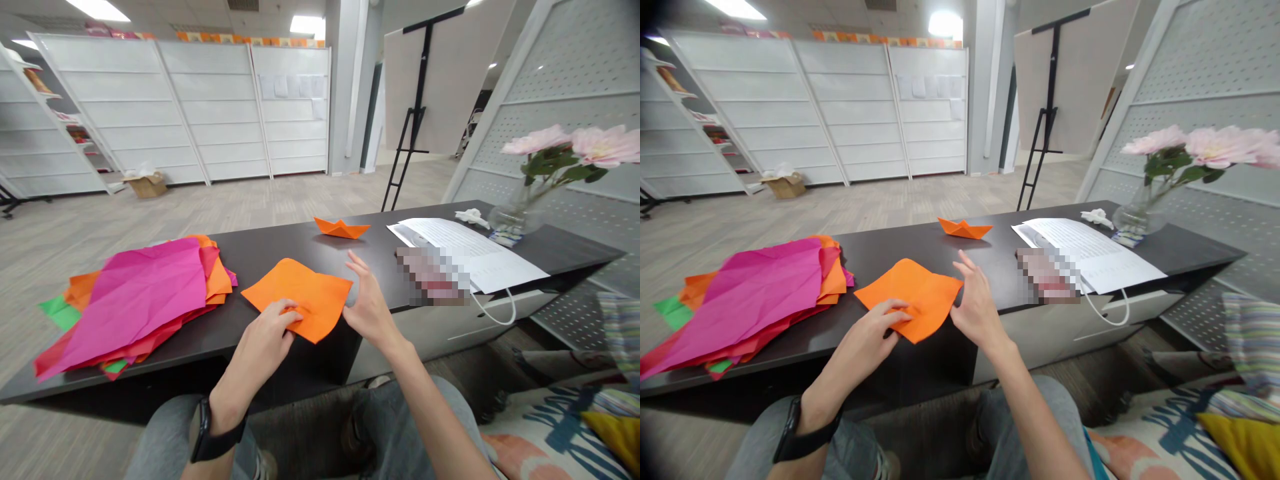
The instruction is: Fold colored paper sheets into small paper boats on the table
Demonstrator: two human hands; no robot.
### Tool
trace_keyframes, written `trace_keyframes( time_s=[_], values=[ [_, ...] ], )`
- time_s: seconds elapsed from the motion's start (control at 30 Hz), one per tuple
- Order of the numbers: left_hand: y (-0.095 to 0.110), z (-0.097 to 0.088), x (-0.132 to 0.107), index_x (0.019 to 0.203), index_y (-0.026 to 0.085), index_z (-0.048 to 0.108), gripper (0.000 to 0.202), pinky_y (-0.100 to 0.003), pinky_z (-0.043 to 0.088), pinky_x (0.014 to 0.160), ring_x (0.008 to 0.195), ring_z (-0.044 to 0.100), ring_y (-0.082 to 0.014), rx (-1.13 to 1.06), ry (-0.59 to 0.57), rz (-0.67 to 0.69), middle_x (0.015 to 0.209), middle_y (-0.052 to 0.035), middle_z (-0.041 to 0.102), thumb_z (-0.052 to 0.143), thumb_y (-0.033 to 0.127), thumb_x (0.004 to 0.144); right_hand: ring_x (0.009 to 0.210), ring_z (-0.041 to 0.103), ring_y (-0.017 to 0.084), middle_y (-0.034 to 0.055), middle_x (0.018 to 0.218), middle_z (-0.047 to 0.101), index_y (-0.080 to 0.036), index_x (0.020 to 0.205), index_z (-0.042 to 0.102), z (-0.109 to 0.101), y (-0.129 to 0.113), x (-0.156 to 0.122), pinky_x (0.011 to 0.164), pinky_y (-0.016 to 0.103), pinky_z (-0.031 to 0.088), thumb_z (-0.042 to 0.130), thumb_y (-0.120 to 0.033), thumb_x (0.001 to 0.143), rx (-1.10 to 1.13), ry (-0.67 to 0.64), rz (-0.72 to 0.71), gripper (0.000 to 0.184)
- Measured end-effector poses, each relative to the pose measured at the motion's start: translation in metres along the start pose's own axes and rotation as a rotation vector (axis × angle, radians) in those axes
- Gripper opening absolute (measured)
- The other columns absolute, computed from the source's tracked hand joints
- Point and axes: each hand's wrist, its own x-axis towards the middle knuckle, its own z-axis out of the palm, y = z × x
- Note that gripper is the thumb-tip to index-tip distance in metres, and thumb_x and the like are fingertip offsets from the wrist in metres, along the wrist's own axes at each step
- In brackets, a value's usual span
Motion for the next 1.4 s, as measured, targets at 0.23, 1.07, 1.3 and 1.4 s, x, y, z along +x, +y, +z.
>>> trace_keyframes(
  time_s=[0.23, 1.07, 1.3, 1.4],
  values=[
    [-0.004, -0.004, -0.004, 0.116, 0.019, 0.072, 0.038, -0.038, 0.045, 0.113, 0.126, 0.061, -0.0224, 0.045, -0.11, -0.031, 0.135, -0.0076, 0.066, 0.049, 0.011, 0.087, 0.137, 0.049, 0.028, 0.0045, 0.129, 0.07, -0.028, 0.106, 0.073, -0.017, -0.007, 0.002, 0.119, 0.063, 0.017, 0.066, -0.014, 0.076, -0.036, -0.445, -0.261, 0.034],
    [-0.031, 0.009, 0.006, 0.104, 0.019, 0.071, 0.021, -0.042, 0.049, 0.107, 0.12, 0.063, -0.0241, -0.023, 0.046, -0.01, 0.128, -0.0095, 0.066, 0.053, 0.017, 0.095, 0.1, 0.065, 0.025, 0.0102, 0.107, 0.068, -0.02, 0.098, 0.072, 0.031, -0.022, 0.006, 0.089, 0.043, 0.052, 0.052, -0.014, 0.093, -0.129, -0.183, 0.055, 0.021],
    [-0.002, 0.007, 0.001, 0.122, 0.017, 0.066, 0.031, -0.047, 0.044, 0.112, 0.133, 0.054, -0.0284, 0.136, -0.067, 0.038, 0.138, -0.0124, 0.062, 0.053, 0.033, 0.098, 0.134, 0.051, 0.03, 0.011, 0.141, 0.06, -0.018, 0.12, 0.069, 0.028, -0.04, -0.003, 0.115, 0.057, 0.034, 0.05, -0.017, 0.095, -0.199, -0.215, -0.068, 0.032],
    [0.008, 0.004, 0.0, 0.119, 0.018, 0.067, 0.03, -0.048, 0.046, 0.108, 0.128, 0.057, -0.0289, 0.164, -0.075, 0.064, 0.133, -0.0126, 0.065, 0.057, 0.034, 0.096, 0.14, 0.047, 0.029, 0.0098, 0.147, 0.056, -0.018, 0.13, 0.063, 0.029, -0.04, -0.007, 0.116, 0.056, 0.035, 0.043, -0.019, 0.099, -0.181, -0.36, -0.098, 0.037]
  ],
)
